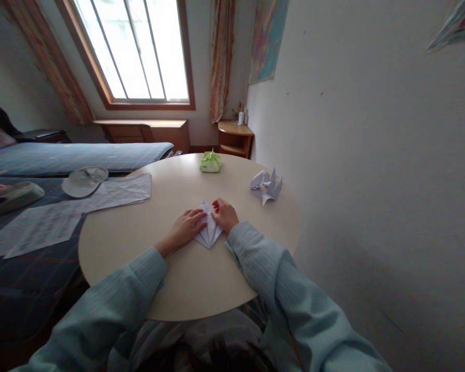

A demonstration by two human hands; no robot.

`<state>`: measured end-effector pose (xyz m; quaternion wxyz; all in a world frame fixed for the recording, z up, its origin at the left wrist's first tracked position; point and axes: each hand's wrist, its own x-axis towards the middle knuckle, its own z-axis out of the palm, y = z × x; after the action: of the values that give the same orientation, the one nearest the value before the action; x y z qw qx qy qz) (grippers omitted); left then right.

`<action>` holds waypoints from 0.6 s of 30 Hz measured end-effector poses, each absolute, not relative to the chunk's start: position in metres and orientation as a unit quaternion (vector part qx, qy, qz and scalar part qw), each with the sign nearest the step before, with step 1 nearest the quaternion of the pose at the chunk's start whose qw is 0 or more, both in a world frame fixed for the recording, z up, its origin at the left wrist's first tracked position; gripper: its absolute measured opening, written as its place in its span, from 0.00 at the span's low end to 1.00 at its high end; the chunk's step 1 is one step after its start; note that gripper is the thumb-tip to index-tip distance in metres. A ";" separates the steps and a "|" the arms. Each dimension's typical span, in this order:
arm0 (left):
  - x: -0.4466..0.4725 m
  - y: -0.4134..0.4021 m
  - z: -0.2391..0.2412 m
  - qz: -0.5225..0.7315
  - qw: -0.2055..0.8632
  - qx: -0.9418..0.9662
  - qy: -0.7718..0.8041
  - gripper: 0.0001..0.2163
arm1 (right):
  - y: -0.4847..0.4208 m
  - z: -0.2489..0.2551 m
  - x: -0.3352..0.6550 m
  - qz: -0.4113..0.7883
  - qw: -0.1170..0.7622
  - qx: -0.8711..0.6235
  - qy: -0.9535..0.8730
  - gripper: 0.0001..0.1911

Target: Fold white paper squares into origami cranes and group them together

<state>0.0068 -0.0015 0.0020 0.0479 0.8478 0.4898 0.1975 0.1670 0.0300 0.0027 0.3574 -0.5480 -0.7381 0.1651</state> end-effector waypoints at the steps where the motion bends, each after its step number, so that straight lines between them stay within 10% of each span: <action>1: 0.007 -0.002 0.002 0.187 0.049 0.848 0.493 0.18 | 0.031 0.003 0.168 0.159 0.360 -0.562 -0.727 0.10; 18: 0.006 0.003 -0.001 0.188 0.067 0.841 0.503 0.16 | 0.037 -0.001 0.171 0.252 0.380 -0.624 -0.635 0.09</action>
<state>0.0065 0.0027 -0.0007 0.0666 0.8412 0.5025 0.1883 0.1713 0.0375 -0.0012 0.3797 -0.6240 -0.6347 0.2521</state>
